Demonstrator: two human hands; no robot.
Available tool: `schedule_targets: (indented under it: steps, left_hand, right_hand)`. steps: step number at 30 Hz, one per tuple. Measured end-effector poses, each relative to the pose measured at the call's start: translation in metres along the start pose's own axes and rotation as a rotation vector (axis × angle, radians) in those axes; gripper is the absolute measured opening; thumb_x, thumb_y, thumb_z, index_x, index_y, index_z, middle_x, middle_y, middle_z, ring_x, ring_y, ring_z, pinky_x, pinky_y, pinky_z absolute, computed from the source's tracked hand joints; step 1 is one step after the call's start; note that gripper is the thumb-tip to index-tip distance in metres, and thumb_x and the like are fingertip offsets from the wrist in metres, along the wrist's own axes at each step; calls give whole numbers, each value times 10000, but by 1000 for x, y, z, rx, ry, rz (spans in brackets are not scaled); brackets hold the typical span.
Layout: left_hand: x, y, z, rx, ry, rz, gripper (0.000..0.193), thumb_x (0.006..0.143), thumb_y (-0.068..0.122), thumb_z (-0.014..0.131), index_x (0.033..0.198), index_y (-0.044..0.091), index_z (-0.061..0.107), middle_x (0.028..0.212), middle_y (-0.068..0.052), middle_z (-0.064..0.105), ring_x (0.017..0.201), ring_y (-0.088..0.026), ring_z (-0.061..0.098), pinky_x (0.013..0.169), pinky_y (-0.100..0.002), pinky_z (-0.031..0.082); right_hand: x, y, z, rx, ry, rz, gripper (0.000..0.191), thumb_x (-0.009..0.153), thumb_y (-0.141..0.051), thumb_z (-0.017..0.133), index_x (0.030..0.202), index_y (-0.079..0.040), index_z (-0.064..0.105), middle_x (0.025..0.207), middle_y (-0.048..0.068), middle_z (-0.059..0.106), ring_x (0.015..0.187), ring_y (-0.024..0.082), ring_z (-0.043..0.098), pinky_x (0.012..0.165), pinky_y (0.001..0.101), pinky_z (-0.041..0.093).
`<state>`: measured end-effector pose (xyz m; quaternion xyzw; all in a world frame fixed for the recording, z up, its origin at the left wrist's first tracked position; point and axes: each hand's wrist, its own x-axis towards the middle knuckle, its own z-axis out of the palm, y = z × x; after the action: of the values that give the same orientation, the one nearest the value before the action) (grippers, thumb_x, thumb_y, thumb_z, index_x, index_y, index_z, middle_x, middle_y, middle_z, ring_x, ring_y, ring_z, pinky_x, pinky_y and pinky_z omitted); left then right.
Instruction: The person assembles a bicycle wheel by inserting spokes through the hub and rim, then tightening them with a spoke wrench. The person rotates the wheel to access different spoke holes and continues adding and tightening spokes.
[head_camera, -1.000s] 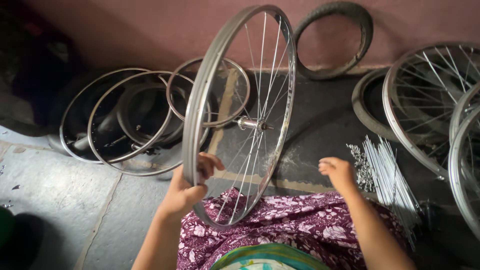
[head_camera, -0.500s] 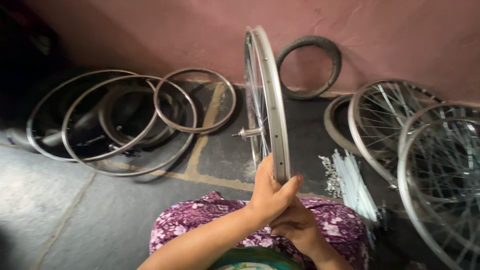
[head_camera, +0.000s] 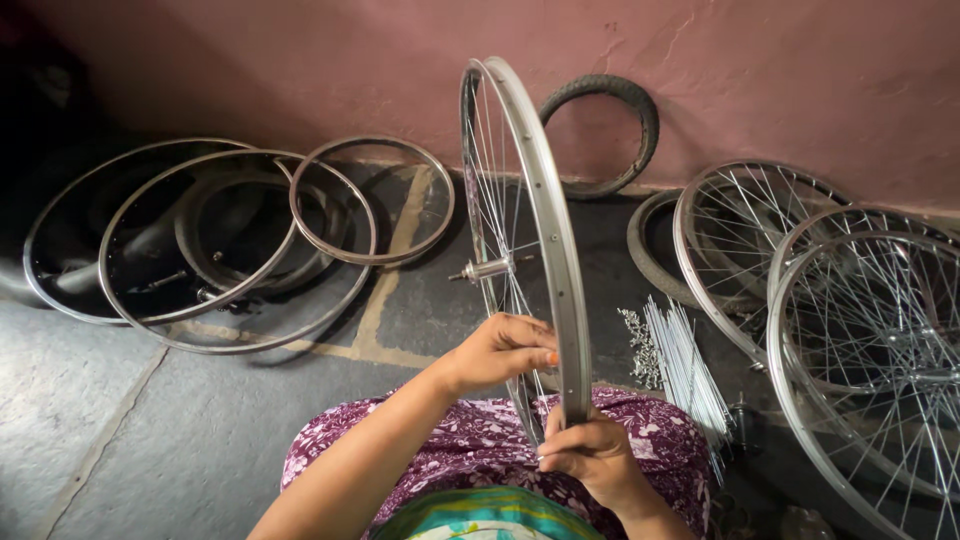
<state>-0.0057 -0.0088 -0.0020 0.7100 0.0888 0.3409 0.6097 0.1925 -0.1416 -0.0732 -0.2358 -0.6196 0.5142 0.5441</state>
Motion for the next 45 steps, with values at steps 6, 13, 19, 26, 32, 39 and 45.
schedule_targets:
  steps: [6, 13, 19, 26, 32, 39, 45]
  left_hand:
    - [16, -31, 1, 130, 68, 162, 80, 951, 134, 774, 989, 66, 789, 978, -40, 770, 904, -152, 704, 883, -321, 531]
    - [26, -30, 4, 176, 133, 318, 137, 939, 192, 776, 950, 56, 763, 998, -45, 712, 982, -187, 618, 912, -349, 489]
    - [4, -24, 18, -287, 203, 154, 183, 989, 145, 751, 882, -3, 735, 994, -80, 705, 954, -168, 642, 857, -320, 526]
    - [2, -26, 21, -402, 299, -54, 151, 921, 144, 731, 876, 0, 739, 999, -41, 652, 903, -158, 611, 799, -309, 509]
    - [-7, -28, 22, -320, 296, 9, 200, 956, 163, 771, 873, -17, 747, 1009, -74, 652, 916, -171, 568, 772, -309, 444]
    - [-2, -23, 24, -359, 282, 59, 197, 909, 208, 771, 916, 14, 740, 1051, -30, 694, 985, -127, 653, 887, -295, 530]
    - [-4, -31, 27, -483, 328, -92, 263, 974, 266, 764, 969, 2, 757, 915, -18, 692, 809, -100, 609, 731, -265, 487]
  right_hand:
    - [-5, -1, 0, 25, 22, 0, 125, 839, -87, 843, 946, -36, 803, 932, 75, 689, 816, 157, 667, 729, 307, 595]
    - [-2, 5, 2, -42, -4, -61, 114, 849, -84, 846, 951, -56, 801, 948, 65, 677, 845, 151, 659, 750, 302, 592]
    - [-11, 3, 8, -24, -31, -69, 113, 858, -71, 831, 955, -42, 782, 948, 74, 654, 803, 150, 684, 692, 287, 604]
    - [-7, 1, 14, -123, 91, -86, 119, 847, -37, 812, 961, -17, 786, 963, 94, 662, 821, 168, 692, 736, 298, 623]
    - [-7, 1, 17, -70, 110, -152, 131, 835, -3, 817, 963, -7, 786, 955, 112, 671, 790, 183, 703, 687, 303, 636]
    - [-8, 12, 19, -45, 89, -208, 103, 865, 5, 781, 967, -12, 784, 996, 138, 682, 754, 187, 750, 649, 312, 649]
    - [-8, 13, 22, -175, 69, -287, 94, 896, 1, 795, 985, 7, 766, 1053, 135, 695, 836, 172, 725, 794, 320, 601]
